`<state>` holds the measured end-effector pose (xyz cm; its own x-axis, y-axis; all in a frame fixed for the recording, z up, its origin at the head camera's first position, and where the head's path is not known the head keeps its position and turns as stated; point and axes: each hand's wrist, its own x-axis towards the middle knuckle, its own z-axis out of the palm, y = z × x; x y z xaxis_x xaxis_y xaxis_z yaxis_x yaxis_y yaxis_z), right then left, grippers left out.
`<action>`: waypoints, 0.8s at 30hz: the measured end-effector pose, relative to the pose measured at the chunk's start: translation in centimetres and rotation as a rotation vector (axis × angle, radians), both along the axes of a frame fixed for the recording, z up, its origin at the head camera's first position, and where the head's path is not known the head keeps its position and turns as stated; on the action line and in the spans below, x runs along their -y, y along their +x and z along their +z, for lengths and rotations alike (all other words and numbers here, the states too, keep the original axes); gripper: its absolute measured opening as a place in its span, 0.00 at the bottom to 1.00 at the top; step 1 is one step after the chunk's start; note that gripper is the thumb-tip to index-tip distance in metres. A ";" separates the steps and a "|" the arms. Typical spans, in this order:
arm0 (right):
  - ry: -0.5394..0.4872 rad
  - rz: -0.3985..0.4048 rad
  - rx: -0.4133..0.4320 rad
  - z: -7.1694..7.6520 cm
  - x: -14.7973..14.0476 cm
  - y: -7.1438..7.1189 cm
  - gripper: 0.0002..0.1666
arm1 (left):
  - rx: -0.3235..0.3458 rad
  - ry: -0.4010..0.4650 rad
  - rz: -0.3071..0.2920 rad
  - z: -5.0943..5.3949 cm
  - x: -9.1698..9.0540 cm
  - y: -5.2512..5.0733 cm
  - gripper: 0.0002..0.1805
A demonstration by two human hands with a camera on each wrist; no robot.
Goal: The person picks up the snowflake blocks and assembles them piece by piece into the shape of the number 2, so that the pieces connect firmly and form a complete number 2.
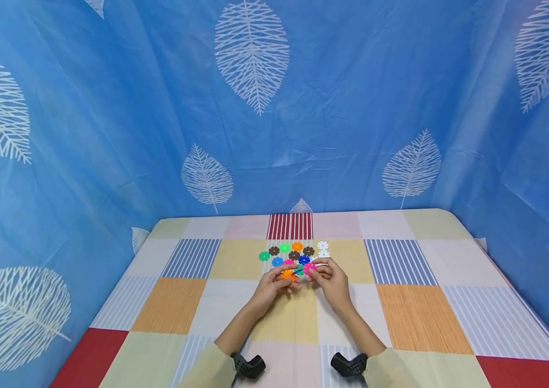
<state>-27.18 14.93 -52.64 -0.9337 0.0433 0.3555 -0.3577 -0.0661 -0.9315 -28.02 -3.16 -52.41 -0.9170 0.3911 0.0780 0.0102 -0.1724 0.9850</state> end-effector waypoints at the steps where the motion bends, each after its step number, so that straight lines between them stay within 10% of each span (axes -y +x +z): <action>1: -0.003 0.002 -0.002 0.0 0.0 0.0 0.14 | 0.003 0.001 -0.001 0.0 0.0 0.0 0.18; 24: 0.029 0.034 0.020 -0.4 -0.3 -0.2 0.16 | -0.055 -0.023 -0.003 -0.2 -0.2 0.0 0.17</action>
<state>-27.35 15.19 -53.00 -0.9415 0.0020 0.3370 -0.3367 -0.0511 -0.9402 -28.07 -2.91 -52.56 -0.9103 0.3965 0.1188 0.0635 -0.1498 0.9867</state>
